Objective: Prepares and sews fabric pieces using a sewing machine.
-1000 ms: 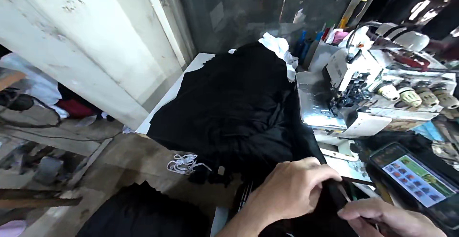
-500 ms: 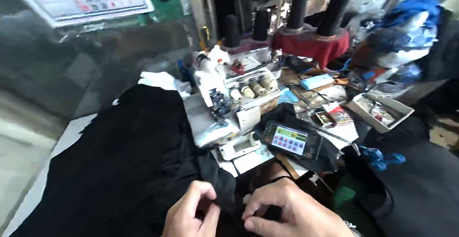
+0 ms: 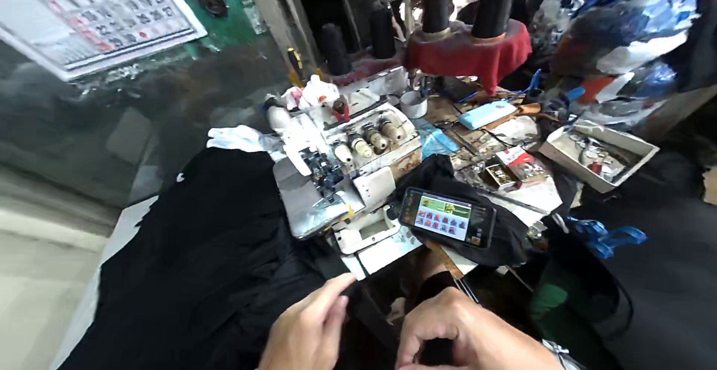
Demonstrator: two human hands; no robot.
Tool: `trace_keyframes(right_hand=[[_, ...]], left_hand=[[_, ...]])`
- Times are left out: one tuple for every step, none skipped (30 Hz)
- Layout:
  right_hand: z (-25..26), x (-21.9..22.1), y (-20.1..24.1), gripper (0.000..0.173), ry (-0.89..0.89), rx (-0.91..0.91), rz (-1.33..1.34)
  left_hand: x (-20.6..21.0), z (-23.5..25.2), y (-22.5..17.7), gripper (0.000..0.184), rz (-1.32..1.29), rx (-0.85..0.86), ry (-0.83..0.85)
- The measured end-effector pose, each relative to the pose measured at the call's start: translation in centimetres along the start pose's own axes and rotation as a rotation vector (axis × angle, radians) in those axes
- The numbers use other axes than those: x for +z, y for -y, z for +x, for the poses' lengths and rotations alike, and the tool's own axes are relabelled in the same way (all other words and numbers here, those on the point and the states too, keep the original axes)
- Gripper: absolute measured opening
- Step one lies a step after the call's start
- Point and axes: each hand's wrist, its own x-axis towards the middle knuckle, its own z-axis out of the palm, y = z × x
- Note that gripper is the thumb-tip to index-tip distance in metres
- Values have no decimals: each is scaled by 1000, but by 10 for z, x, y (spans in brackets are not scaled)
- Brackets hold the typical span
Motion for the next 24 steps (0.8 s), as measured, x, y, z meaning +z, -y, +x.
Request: trace_keyframes(right_hand=[[-1, -2, 2, 22, 5, -11, -9], [-1, -4, 4, 22, 2, -22, -15], [-2, -6, 4, 21, -1, -24, -11], [-3, -8, 3, 20, -2, -17, 0], [-4, -8, 0, 19, -1, -7, 22], [-5, -8, -2, 18, 4, 5, 44], [-5, -7, -4, 18, 16, 18, 56], [-4, -5, -5, 18, 37, 27, 61], [-2, -3, -4, 18, 59, 32, 63], [0, 0, -3, 20, 78, 36, 66], [2, 2, -1, 22, 96, 39, 67], [4, 2, 0, 24, 109, 39, 66], [5, 2, 1, 26, 112, 41, 63], [6, 1, 2, 27, 106, 52, 60], [5, 1, 3, 30, 90, 73, 59], [4, 2, 4, 33, 64, 102, 54], [3, 4, 5, 35, 47, 122, 50], [4, 5, 5, 36, 40, 132, 46], [5, 7, 4, 36, 47, 133, 43], [8, 7, 3, 34, 69, 127, 42], [12, 6, 0, 32, 96, 112, 45], [15, 5, -3, 30, 112, 105, 31], [16, 5, -5, 28, 116, 104, 9], [17, 5, -7, 28, 113, 110, -19]], left_hand=[[9, 2, 7, 32, 61, 7, -8], [16, 2, 14, 29, 98, 6, -47], [19, 1, 18, 26, 101, -4, -99], [19, -1, 19, 24, 69, -12, -147], [16, -3, 17, 22, 17, -19, -179], [14, -5, 14, 21, -37, -22, -203], [14, -5, 10, 21, -72, -26, -213], [15, -5, 8, 23, -79, -31, -207], [20, -5, 8, 26, -63, -33, -186], [26, -4, 8, 29, -28, -37, -150], [32, -4, 11, 31, 14, -44, -106], [39, -5, 14, 31, 51, -50, -76], [44, -5, 18, 29, 72, -55, -71], [47, -6, 22, 26, 75, -60, -90], [47, -7, 25, 23, 60, -64, -130], [46, -8, 26, 22, 31, -65, -180], [42, -9, 24, 21, -6, -66, -232], [36, -10, 18, 22, -56, -74, -272], [28, -13, 10, 23, -120, -89, -301], [24, -14, 6, 23, -173, -82, -348], [23, -14, 7, 21, -194, -56, -408], [26, -15, 11, 19, -185, -16, -469], [27, -15, 15, 17, -181, 11, -517], [27, -17, 16, 17, -183, 24, -548]])
